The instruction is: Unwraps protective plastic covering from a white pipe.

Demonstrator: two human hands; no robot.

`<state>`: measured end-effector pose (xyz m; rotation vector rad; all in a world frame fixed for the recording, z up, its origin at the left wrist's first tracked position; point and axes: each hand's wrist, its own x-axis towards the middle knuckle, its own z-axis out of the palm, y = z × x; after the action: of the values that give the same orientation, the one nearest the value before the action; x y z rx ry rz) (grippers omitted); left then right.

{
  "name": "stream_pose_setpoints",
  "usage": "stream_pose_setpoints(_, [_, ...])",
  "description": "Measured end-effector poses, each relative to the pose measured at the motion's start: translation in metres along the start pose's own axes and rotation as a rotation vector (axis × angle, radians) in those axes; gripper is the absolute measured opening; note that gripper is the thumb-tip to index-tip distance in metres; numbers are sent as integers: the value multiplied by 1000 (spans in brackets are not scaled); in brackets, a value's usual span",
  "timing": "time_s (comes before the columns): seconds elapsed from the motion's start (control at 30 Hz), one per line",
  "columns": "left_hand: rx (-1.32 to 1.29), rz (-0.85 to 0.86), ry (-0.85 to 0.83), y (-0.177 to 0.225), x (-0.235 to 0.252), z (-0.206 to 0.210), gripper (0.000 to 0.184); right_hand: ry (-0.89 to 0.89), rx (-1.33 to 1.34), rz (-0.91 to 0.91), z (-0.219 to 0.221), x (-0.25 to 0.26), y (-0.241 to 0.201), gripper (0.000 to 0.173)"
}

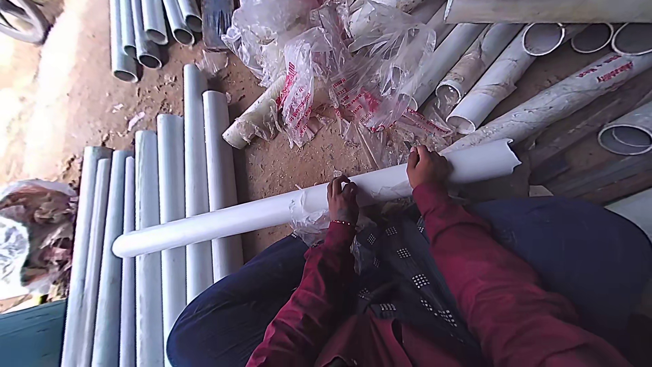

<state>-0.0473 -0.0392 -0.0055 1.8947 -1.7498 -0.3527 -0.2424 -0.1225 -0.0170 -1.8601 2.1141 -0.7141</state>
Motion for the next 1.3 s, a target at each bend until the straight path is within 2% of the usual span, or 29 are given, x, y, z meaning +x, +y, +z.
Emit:
stream_pose_setpoints(0.07, [-97, -4, -50, 0, -2, -1, 10, -5, -6, 2, -1, 0, -1, 38])
stream_pose_setpoints(0.2, [-276, 312, -178, -10, -37, 14, 20, 7, 5, -2, 2, 3, -1, 39])
stream_pose_setpoints(0.23, [-303, 334, -171, -9, -44, 17, 18, 5, 10, 1, 3, 6, -1, 40])
stream_pose_setpoints(0.3, [-308, 263, -56, -8, -47, 14, 15, -17, 25, 20, 2, 6, -2, 40])
stream_pose_setpoints(0.4, [-230, 48, 64, -3, -32, -3, 13, -24, 7, 24, 0, 3, -1, 41])
stream_pose_setpoints(0.47, [-181, -88, 18, 2, -17, -17, 19, -24, 5, 17, -3, 3, -3, 40])
stream_pose_setpoints(0.53, [-113, -202, -127, 6, -6, -27, 34, -27, 0, 17, -2, 3, -4, 40])
stream_pose_setpoints(0.6, [-79, -199, -162, 4, -5, -25, 36, -15, 1, 15, 0, 3, -3, 40])
stream_pose_setpoints(0.8, [-166, -154, 33, -13, -19, -22, 12, 0, -8, 9, 2, 4, -2, 41])
stream_pose_setpoints(0.97, [-153, -301, -76, -10, -10, -31, 17, -37, -10, 32, 0, 5, -3, 40])
stream_pose_setpoints(1.13, [-380, -255, -119, -29, -5, -32, 21, -32, -22, 31, -1, 5, -4, 40])
stream_pose_setpoints(1.23, [-574, -362, -110, -31, -4, -36, 19, -10, -27, 25, 0, 4, -4, 40])
stream_pose_setpoints(1.3, [-607, -420, -96, -31, -5, -35, 14, -9, -15, 18, 0, 3, -4, 38])
